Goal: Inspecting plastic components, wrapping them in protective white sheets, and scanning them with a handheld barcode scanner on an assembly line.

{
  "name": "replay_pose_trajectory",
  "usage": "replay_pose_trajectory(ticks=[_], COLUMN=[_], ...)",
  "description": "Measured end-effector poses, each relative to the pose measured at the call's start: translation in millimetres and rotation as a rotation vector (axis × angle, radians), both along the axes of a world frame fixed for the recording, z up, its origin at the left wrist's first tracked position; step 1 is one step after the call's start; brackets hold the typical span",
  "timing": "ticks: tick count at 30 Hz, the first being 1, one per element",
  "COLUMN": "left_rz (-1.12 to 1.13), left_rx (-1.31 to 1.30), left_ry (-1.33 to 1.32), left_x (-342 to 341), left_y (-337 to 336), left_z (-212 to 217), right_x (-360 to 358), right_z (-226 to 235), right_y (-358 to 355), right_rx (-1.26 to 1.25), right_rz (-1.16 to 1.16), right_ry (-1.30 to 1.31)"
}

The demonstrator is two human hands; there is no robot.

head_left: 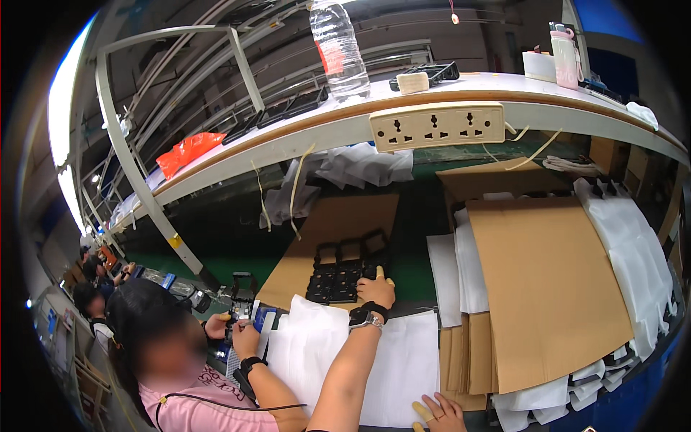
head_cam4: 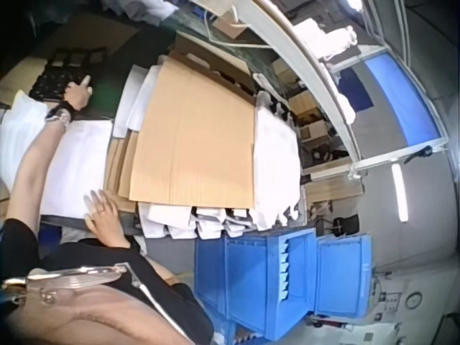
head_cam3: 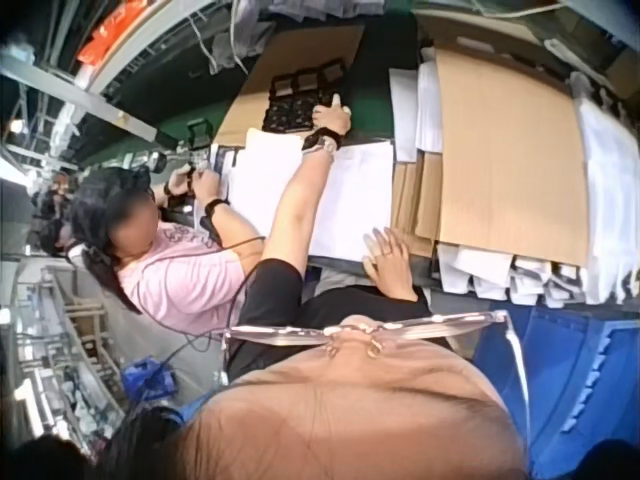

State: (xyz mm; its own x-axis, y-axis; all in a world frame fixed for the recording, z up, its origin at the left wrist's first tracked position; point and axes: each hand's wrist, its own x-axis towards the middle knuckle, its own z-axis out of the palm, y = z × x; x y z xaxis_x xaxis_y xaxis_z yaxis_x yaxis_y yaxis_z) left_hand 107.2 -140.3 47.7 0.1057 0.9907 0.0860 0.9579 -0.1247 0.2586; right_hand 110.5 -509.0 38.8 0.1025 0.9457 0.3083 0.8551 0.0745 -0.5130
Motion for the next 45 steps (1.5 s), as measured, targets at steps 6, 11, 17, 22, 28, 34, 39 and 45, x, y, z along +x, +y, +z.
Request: replay_pose_trajectory(ticks=[6, 11, 17, 22, 28, 34, 39, 45], left_rz=[0.311, 0.097, -0.672, -1.391, -1.671, -1.854, -2.002, -1.801], left_rx=[-0.221, 0.136, 0.43, 0.298, 0.177, 0.417, 0.311, 0.053], left_ry=[0.222, -0.137, -0.69, -0.24, -0.16, 0.021, 0.119, 0.073], left_x=[-16.8, 9.3, 85.9, 164.6, 248.5, 275.4, 249.7, 188.1], left_y=[34.6, 20.4, -64.6, -184.3, -261.6, -288.8, -291.5, -276.6], left_z=[4.3, 42.2, 180.1, 210.0, 183.9, 160.8, 181.7, 192.6], right_x=[-3.0, -0.1, -2.7, -0.4, -6.8, -6.4, -1.8, -0.4], right_z=[-3.1, -9.6, -12.3, -18.4, -23.9, -58.8, -60.6, -42.9], right_y=[4.1, 1.1, -1.0, -3.7, 2.9, 10.6, 5.5, 0.4], right_rx=[0.026, 0.026, 0.094, 0.073, 0.095, 0.149, 0.151, 0.034], right_rz=[0.004, -0.07, 0.005, -0.031, 0.047, 0.048, 0.069, 0.12], right_ry=[-0.017, 0.008, 0.013, 0.028, 0.056, -0.016, 0.016, 0.079])
